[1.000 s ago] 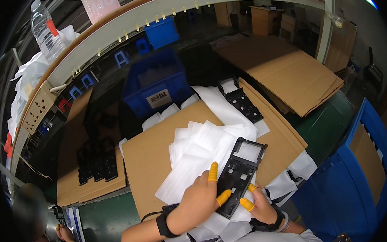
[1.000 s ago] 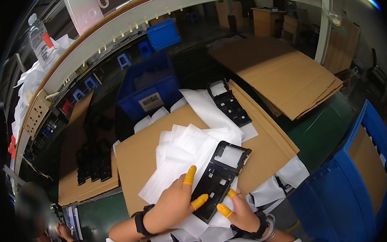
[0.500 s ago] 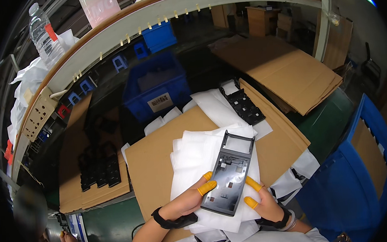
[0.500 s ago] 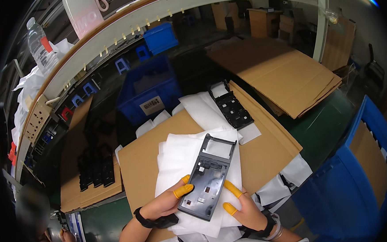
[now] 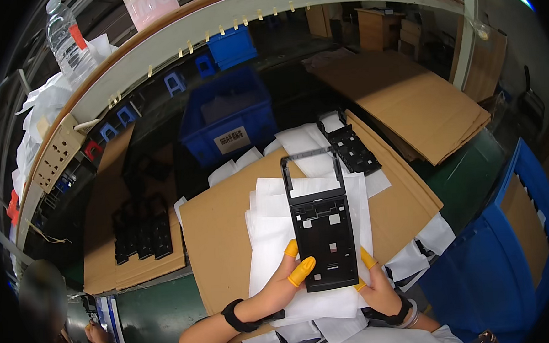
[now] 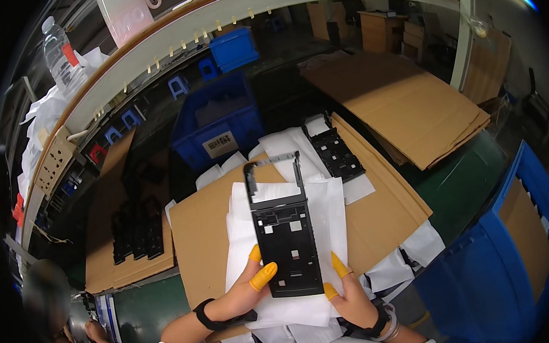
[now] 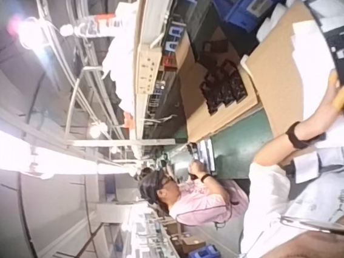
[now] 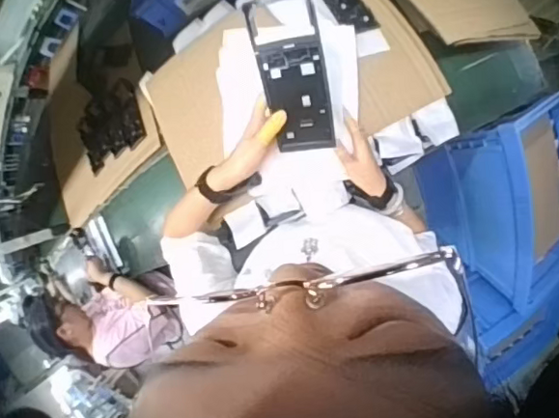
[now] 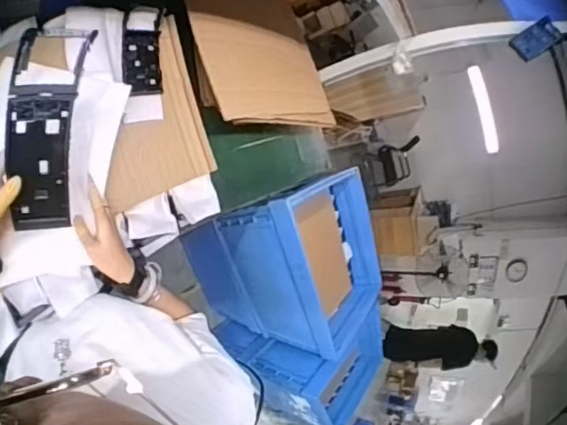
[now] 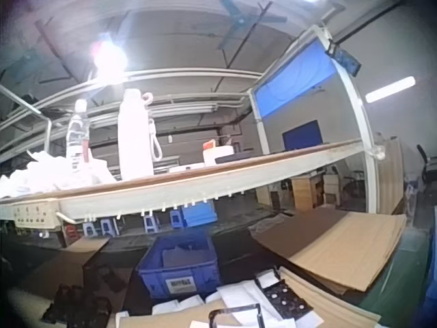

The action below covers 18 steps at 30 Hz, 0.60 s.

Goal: The worker is wrapping plastic housing components in protective foam sheets and stacking them on an assembly line.

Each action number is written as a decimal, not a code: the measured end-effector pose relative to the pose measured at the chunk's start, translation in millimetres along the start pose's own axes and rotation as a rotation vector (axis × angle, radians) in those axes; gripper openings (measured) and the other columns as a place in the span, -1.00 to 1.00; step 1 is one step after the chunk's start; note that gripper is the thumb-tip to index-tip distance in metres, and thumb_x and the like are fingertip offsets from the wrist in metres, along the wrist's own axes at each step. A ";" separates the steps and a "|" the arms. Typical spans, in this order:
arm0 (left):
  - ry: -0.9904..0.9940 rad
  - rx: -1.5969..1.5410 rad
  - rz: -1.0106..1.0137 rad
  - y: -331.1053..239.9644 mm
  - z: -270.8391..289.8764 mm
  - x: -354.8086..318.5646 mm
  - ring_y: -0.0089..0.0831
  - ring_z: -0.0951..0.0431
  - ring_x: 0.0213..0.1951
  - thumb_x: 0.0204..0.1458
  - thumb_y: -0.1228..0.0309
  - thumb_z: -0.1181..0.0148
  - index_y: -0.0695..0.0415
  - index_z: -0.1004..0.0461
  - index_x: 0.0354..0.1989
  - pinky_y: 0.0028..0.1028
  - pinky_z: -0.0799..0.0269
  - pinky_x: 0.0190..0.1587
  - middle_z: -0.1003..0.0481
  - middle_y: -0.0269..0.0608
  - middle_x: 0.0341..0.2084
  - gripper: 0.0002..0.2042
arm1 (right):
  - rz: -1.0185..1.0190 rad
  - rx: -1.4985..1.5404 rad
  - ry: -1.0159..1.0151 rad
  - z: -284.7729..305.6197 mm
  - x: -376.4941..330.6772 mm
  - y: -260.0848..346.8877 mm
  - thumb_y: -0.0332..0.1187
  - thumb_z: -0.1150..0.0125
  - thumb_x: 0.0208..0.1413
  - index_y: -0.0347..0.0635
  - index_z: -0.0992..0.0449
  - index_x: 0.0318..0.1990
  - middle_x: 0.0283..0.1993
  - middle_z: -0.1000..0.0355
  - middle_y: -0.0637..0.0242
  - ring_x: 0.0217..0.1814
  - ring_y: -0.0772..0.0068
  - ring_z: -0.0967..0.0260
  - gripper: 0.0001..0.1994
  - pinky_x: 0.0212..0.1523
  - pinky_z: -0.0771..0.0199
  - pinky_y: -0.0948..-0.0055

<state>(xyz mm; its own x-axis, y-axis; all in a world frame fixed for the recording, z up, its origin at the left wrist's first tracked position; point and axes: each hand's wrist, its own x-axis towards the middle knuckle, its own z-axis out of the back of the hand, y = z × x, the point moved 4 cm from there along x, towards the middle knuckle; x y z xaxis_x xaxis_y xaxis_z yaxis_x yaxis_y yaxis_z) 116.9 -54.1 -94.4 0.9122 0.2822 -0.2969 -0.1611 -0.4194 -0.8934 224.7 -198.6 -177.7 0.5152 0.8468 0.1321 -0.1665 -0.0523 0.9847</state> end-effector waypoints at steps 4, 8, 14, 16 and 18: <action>0.025 0.383 -0.229 -21.9 -2.4 -31.4 -0.41 -0.31 0.02 0.19 0.42 0.25 0.08 0.14 0.17 -0.39 -0.28 0.02 -0.16 -0.08 0.07 -0.60 | 0.108 -0.091 -0.048 -1.0 8.3 30.2 -0.62 0.04 -0.01 -0.40 0.22 0.25 0.27 0.09 -0.03 0.33 0.18 0.15 -0.33 0.29 0.25 0.36; 0.142 0.131 -0.227 -27.3 -15.6 -43.9 -0.29 -0.38 -0.03 0.18 0.48 0.33 0.05 0.17 0.15 -0.32 -0.49 -0.13 -0.12 0.02 0.09 -0.63 | 0.064 -0.101 -0.083 0.4 8.0 24.9 -0.62 0.08 0.02 -0.34 0.32 0.27 0.29 0.13 -0.03 0.32 0.19 0.13 -0.30 0.29 0.27 0.37; 0.128 0.047 -0.280 -26.6 -13.3 -48.6 -0.29 -0.40 -0.07 0.17 0.53 0.33 0.03 0.14 0.13 -0.32 -0.49 -0.11 -0.07 0.00 0.11 -0.64 | -0.025 -0.030 0.056 2.9 2.7 18.7 -0.58 0.09 0.05 -0.27 -0.27 0.10 0.09 -0.18 0.10 0.16 0.24 -0.11 -0.60 0.17 0.01 0.42; 0.150 0.036 -0.289 -27.4 -12.5 -49.2 -0.26 -0.41 -0.07 0.16 0.53 0.32 0.01 0.20 0.18 -0.29 -0.51 -0.14 -0.03 -0.01 0.13 -0.58 | -0.107 0.088 -0.034 1.6 5.0 24.8 -0.53 -0.02 0.01 -0.24 -0.44 -0.08 -0.02 -0.27 0.15 0.07 0.25 -0.18 -0.72 0.09 -0.10 0.43; 0.104 0.022 -0.291 -37.8 -14.8 -54.1 -0.24 -0.41 -0.07 0.16 0.53 0.30 -0.01 0.25 0.21 -0.27 -0.52 -0.17 -0.02 -0.02 0.14 -0.53 | -0.069 -0.006 -0.025 -0.7 7.2 27.8 -0.51 -0.07 -0.03 -0.23 -0.42 -0.05 -0.01 -0.26 0.13 0.06 0.23 -0.19 -0.68 0.10 -0.10 0.41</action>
<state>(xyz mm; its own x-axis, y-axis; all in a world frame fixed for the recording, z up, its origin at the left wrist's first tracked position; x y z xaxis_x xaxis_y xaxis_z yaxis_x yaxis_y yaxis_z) 79.2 -66.2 -39.6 0.9547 0.2973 0.0072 0.1053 -0.3153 -0.9431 223.2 -193.7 -149.4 0.5467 0.8347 0.0668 -0.1352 0.0093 0.9908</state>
